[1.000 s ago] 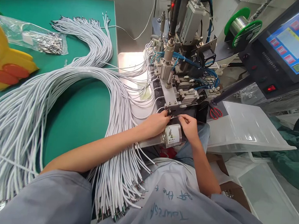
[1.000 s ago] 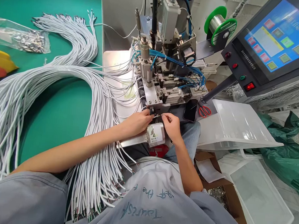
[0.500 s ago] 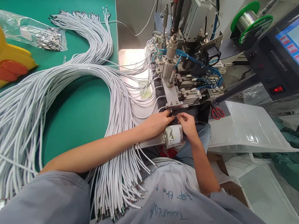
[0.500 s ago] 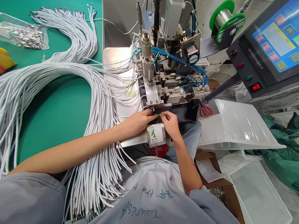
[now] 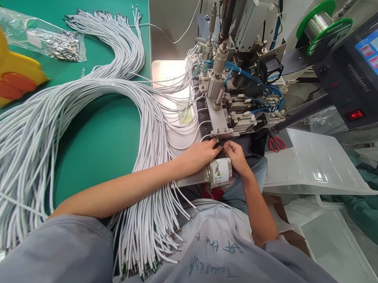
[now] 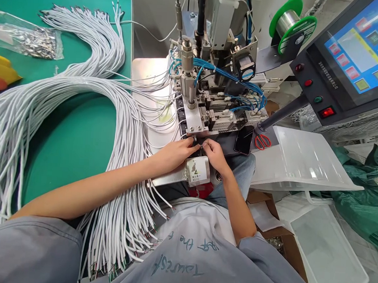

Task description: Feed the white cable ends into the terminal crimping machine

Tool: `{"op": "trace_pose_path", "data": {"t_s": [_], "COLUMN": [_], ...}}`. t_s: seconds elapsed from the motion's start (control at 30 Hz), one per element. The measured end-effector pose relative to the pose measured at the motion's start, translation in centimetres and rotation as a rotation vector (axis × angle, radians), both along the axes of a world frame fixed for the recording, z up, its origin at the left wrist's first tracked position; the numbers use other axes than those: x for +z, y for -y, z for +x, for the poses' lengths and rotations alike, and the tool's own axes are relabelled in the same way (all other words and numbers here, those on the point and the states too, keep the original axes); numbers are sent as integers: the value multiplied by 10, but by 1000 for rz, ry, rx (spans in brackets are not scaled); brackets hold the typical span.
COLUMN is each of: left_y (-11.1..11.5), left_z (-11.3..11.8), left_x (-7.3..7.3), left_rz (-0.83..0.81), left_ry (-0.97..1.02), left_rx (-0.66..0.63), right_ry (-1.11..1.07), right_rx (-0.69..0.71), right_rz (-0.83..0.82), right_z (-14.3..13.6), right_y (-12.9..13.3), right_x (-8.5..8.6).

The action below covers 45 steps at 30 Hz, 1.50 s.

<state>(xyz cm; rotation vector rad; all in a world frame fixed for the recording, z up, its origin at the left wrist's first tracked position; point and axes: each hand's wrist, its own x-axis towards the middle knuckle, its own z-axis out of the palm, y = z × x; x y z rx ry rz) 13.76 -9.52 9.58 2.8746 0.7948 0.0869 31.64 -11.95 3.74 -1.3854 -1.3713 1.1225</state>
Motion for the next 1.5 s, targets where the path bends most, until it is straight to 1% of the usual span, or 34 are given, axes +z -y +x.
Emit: {"op": "trace_pose_path", "data": {"t_s": [0.17, 0.33, 0.4, 0.47, 0.53, 0.57, 0.6, 0.63, 0.7, 0.8, 0.83, 0.87, 0.9, 0.93, 1.03, 1.1, 1.2, 1.3, 1.4, 1.5], "left_y": [2, 4, 4, 3, 1, -1, -3, -5, -9, -10, -9, -7, -4, 0, 12, 17, 15, 6, 0, -2], "left_z": [-2, -5, -6, -7, -8, -8, -9, -9, -9, -8, -8, -7, -6, -6, -4, -3, -2, -1, -1, -2], "left_x": [10, 22, 24, 25, 24, 23, 21, 19, 15, 12, 13, 15, 19, 23, 33, 34, 22, 6, -1, -2], "left_rz": [55, 65, 43, 28, 32, 44, 59, 73, 95, 99, 95, 90, 81, 67, 17, -18, -92, -180, -229, -258], "left_ry": [-76, -171, -198, -198, -185, -175, -166, -160, -157, -154, -157, -158, -158, -149, -17, 136, 357, 529, 654, 712], "left_rx": [21, 114, 138, 178, 240, 274, 301, 318, 331, 337, 343, 344, 338, 320, 205, 103, -23, -80, -74, -58], "right_ry": [-59, -47, -11, 38, 101, 138, 179, 220, 291, 318, 311, 303, 296, 293, 260, 189, 37, -97, -243, -417], "right_rx": [-66, -92, -131, -229, -357, -395, -401, -360, -159, 158, 229, 270, 281, 259, 73, -48, -182, -289, -279, -233], "right_rz": [-4, 12, 29, 77, 144, 166, 176, 161, 77, -86, -117, -128, -123, -107, -45, -20, 14, 54, 51, 29], "right_z": [-6, -7, -5, -3, -7, -12, -19, -28, -50, -83, -90, -95, -96, -94, -72, -53, -32, -25, -26, -27], "right_y": [1, -1, 1, 9, 27, 39, 51, 64, 88, 111, 114, 115, 115, 113, 100, 87, 67, 54, 50, 49], "right_x": [-8, -11, -6, 4, 18, 25, 31, 36, 41, 36, 33, 30, 29, 29, 39, 49, 59, 61, 60, 60]}}
